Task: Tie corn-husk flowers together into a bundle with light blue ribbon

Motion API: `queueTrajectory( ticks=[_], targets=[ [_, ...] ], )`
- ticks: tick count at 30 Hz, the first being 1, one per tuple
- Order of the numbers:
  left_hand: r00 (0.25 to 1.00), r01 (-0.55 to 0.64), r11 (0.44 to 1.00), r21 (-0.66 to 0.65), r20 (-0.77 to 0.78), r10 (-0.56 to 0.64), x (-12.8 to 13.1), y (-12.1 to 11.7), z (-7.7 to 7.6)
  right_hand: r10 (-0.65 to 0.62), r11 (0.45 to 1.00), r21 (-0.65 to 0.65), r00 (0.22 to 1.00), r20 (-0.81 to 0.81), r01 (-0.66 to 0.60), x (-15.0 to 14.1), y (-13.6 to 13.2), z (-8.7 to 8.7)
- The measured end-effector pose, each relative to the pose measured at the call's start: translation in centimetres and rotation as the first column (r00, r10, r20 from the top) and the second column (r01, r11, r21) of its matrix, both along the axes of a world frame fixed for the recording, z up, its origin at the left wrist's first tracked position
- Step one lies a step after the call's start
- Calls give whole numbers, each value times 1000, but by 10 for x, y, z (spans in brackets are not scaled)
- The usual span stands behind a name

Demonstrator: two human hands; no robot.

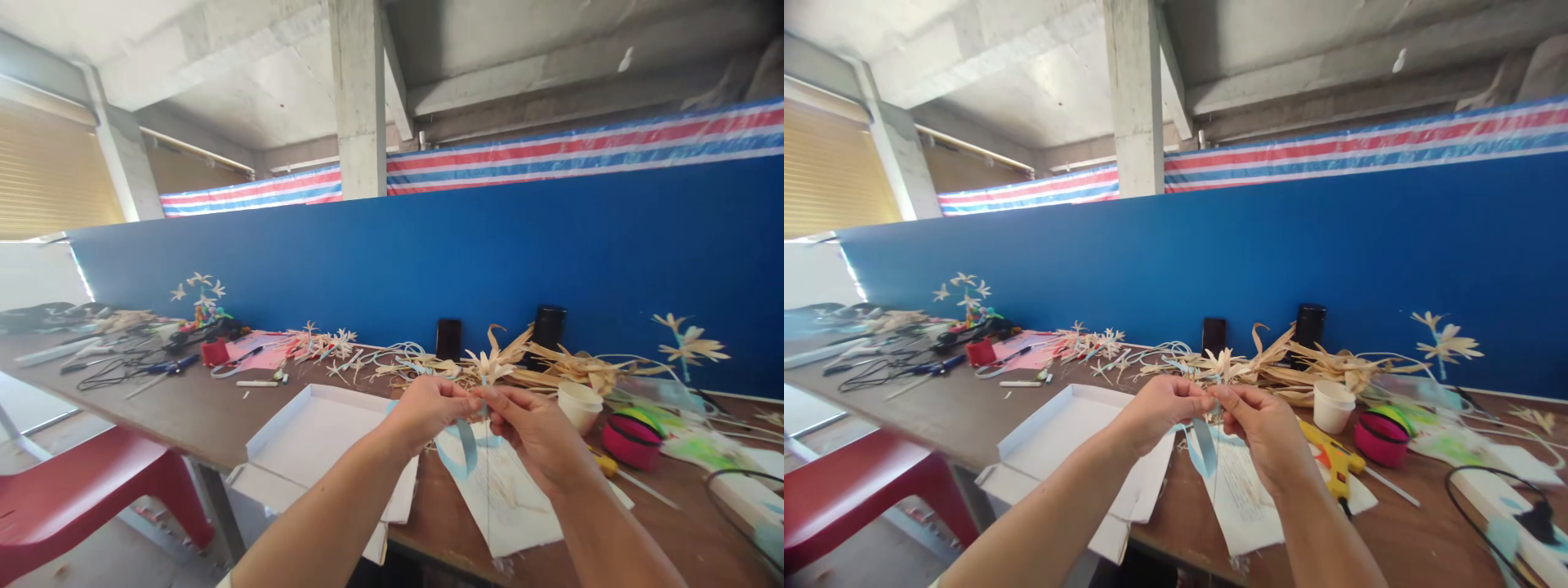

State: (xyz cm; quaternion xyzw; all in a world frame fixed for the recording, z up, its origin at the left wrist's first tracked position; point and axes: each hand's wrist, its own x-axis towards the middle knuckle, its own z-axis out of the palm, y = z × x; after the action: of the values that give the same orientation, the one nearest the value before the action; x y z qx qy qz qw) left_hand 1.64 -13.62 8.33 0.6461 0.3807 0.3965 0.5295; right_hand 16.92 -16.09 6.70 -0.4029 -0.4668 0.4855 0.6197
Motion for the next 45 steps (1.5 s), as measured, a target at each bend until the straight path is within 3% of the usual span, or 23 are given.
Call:
queueTrajectory(
  ticks=[8,13,26,29,31,34,37,40,45],
  targets=[
    [997,-69,997,34,-29,70,2,-8,2,63,998,-18,991,-120,-66,-3,-5,-4],
    [999,-53,999,9,-8,54,-1,-14,3,81,997,-6,986,-148,-83,-4,-7,-8],
    [996,-76,993,-89,36,80,-2,-21,-10,157,975,-112,947,-280,-194,-4,-10,-14],
    [990,-33,987,-159,127,53,-1,-22,-13,193,964,-109,923,-334,-241,-4,-11,-17],
    [965,68,967,-246,261,-2,-1,-23,-15,214,957,-109,908,-360,-269,-6,-11,-19],
    [878,264,901,-343,472,-78,0,-26,-21,215,950,-123,885,-414,-288,-9,-13,-22],
    [800,375,850,-371,592,-95,3,-29,-28,197,956,-108,865,-462,-275,-13,-14,-26],
    [772,380,845,-376,632,-66,5,-31,-33,192,957,-108,869,-457,-268,-16,-15,-29],
    [779,294,889,-352,627,-9,6,-33,-36,187,966,-87,889,-419,-244,-17,-15,-31]
  ],
)
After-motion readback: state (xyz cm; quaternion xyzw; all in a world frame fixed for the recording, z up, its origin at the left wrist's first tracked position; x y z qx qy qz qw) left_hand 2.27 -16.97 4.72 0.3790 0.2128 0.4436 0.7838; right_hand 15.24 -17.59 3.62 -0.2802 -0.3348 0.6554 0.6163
